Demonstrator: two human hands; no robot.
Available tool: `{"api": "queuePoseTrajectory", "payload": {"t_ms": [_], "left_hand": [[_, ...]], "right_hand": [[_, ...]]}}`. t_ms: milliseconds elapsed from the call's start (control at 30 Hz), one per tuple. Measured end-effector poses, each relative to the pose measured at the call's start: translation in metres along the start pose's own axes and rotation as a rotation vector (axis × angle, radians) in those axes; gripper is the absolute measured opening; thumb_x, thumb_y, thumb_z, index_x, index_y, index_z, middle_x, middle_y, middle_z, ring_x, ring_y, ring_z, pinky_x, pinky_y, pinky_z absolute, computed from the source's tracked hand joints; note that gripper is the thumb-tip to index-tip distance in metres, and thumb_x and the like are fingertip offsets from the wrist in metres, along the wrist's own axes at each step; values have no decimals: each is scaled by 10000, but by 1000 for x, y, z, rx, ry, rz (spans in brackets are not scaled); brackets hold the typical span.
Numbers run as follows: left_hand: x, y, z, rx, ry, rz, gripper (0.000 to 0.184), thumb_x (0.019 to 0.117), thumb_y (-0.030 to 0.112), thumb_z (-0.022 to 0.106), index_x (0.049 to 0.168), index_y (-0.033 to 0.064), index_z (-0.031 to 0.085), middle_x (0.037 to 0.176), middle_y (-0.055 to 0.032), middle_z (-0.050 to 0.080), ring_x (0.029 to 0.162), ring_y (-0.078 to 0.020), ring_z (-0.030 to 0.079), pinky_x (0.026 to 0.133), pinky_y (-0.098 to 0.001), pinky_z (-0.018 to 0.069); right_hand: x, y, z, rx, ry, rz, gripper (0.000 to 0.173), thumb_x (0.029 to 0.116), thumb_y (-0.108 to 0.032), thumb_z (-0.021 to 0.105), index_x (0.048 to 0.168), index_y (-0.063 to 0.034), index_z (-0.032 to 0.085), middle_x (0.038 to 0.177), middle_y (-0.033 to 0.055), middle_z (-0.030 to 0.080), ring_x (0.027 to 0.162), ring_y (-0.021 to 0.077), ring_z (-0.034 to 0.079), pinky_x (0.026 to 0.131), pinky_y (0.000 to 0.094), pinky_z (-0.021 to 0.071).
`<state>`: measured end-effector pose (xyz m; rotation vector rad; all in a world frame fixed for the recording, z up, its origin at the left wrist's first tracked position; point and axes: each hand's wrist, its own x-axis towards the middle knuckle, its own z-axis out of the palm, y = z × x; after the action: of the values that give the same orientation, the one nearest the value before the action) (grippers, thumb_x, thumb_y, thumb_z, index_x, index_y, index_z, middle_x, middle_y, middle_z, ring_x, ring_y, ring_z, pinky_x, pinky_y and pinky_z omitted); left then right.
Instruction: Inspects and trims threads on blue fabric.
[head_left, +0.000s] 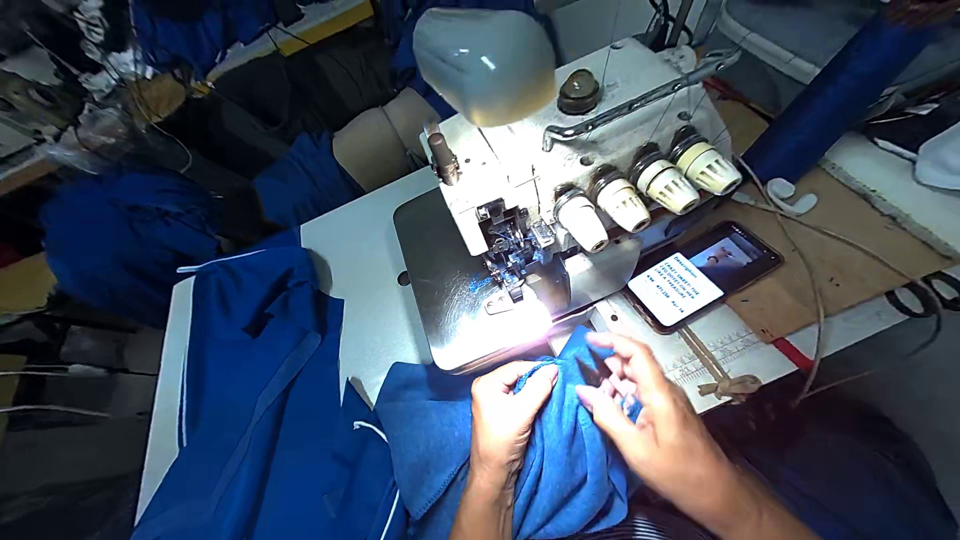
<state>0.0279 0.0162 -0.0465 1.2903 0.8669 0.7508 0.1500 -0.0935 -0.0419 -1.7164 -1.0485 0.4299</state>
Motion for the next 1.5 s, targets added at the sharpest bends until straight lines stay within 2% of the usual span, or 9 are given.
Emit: {"api": "queuePoseTrajectory", "payload": {"t_ms": [33,133,267,333,767,1333,1433,1500], "left_hand": [[-1,0,0,-13,7,-1,73,860,24,721,819,28,782,741,-55,728,694,-74,690,673,-228,583],[-3,0,0,-29,17,1,70,858,7,719,834,19,784,755,-65,735,698,-79,695,680,-231,588],[-3,0,0,-48,11,14,82,854,-2,708,832,19,784,761,-60,732,708,-76,691,693,-227,585],[-2,0,0,-54,12,17,83,852,-7,702,832,12,781,756,-61,733,709,-69,693,696,-224,586],[-3,-3,-2,-22,4,68,81,849,24,708,808,27,778,739,-37,718,702,-53,675,684,-208,569],[-4,-5,-2,-32,-7,111,77,848,15,710,806,24,774,747,-37,713,702,-57,668,686,-205,568],[-5,-6,-3,-15,-30,116,73,848,23,719,807,34,778,745,-23,711,700,-46,661,687,-198,563],[-4,-5,-4,-16,-36,103,73,849,30,723,800,39,777,735,-22,706,686,-43,653,673,-197,556]], "right_hand": [[-7,-1,3,14,-28,-15,413,961,-251,637,1328,-63,616,960,-2,677,771,-3,601,707,166,529],[-17,3,15,8,-24,-13,388,970,-244,612,1299,-50,678,994,35,677,792,-2,608,723,135,524],[-18,4,19,83,8,1,384,980,-227,622,1303,-24,665,1026,55,682,721,-4,616,648,141,549],[-17,3,21,108,25,-11,391,977,-215,625,1308,-10,656,1066,63,693,730,-5,631,649,143,562],[-16,4,23,92,40,-23,381,980,-201,615,1295,10,658,1050,77,693,717,-2,629,655,141,561],[-17,4,25,92,43,-30,376,975,-183,607,1286,22,656,996,62,682,715,-11,620,650,127,552],[-14,2,25,172,74,13,376,979,-169,610,1307,13,633,946,29,678,657,-9,619,588,135,556],[-12,2,24,294,159,68,394,990,-158,614,1357,-20,583,804,-4,665,566,24,597,497,167,524]]}}
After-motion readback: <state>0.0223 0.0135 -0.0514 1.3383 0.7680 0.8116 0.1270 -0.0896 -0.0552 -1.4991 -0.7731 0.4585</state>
